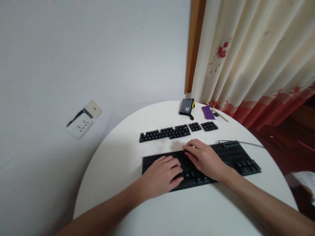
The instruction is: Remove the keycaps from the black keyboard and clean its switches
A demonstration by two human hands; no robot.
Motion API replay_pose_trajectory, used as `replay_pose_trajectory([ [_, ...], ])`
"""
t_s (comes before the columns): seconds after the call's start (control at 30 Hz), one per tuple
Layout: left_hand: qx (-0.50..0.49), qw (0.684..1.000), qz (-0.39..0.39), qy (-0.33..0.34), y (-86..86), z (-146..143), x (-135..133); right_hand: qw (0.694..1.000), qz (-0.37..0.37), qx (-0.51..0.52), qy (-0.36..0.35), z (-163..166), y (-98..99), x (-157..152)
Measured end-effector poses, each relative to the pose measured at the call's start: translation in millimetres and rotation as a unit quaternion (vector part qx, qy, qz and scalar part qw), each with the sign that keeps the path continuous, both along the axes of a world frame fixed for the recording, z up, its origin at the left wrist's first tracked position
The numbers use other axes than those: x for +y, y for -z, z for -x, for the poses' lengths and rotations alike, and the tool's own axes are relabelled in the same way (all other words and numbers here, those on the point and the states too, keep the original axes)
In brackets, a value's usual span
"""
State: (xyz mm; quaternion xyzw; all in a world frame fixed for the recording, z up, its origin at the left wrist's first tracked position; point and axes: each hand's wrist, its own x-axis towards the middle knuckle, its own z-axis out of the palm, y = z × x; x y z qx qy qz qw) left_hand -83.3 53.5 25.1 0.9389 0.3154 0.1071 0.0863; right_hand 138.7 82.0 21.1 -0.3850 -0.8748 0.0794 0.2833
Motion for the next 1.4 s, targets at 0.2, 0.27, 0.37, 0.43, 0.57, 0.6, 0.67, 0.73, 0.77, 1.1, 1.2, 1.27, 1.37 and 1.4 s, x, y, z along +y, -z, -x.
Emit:
replay_pose_trajectory([
  [0.2,-0.016,1.0,0.016,0.015,3.9,1.4,5.1,1.0,-0.001,-0.019,-0.001,1.3,-0.6,0.0],
  [0.27,-0.017,0.999,0.024,0.012,3.9,2.1,6.3,1.0,0.004,-0.02,-0.006,2.1,-2.2,-1.8],
  [0.37,-0.031,0.999,0.037,0.009,4.7,2.2,7.3,1.0,0.006,-0.012,-0.009,2.7,-4.4,-4.1],
  [0.43,-0.05,0.997,0.051,0.003,6.4,2.2,8.5,1.0,0.013,0.003,-0.004,2.4,-4.4,-4.5],
  [0.57,-0.099,0.991,0.093,-0.016,11.5,4.2,14.2,0.997,0.058,0.048,0.025,0.7,-2.1,-2.1],
  [0.6,-0.11,0.989,0.1,-0.02,12.6,5.0,16.0,0.995,0.072,0.06,0.034,0.3,-2.0,-1.5],
  [0.67,-0.127,0.986,0.106,-0.025,14.1,6.3,19.1,0.991,0.103,0.077,0.043,0.0,-3.2,-0.9],
  [0.73,-0.133,0.985,0.109,-0.027,14.5,7.2,21.1,0.986,0.137,0.085,0.043,0.5,-5.5,-2.0],
  [0.77,-0.133,0.985,0.11,-0.028,14.4,7.4,21.7,0.983,0.157,0.085,0.042,1.0,-6.6,-3.1],
  [1.1,-0.112,0.984,0.141,-0.012,11.0,9.9,23.9,0.968,0.252,0.002,0.002,6.6,0.3,-14.2],
  [1.2,-0.112,0.983,0.146,-0.011,10.8,9.7,24.3,0.971,0.238,-0.006,-0.01,8.3,2.7,-14.6],
  [1.27,-0.113,0.983,0.147,-0.012,10.0,9.0,24.3,0.973,0.232,-0.009,-0.014,9.5,3.3,-15.0],
  [1.37,-0.113,0.983,0.146,-0.015,8.3,8.1,24.0,0.973,0.229,-0.021,-0.016,11.0,2.9,-16.7],
  [1.4,-0.112,0.983,0.145,-0.015,8.0,8.0,24.0,0.973,0.227,-0.028,-0.019,11.3,2.7,-17.5],
])
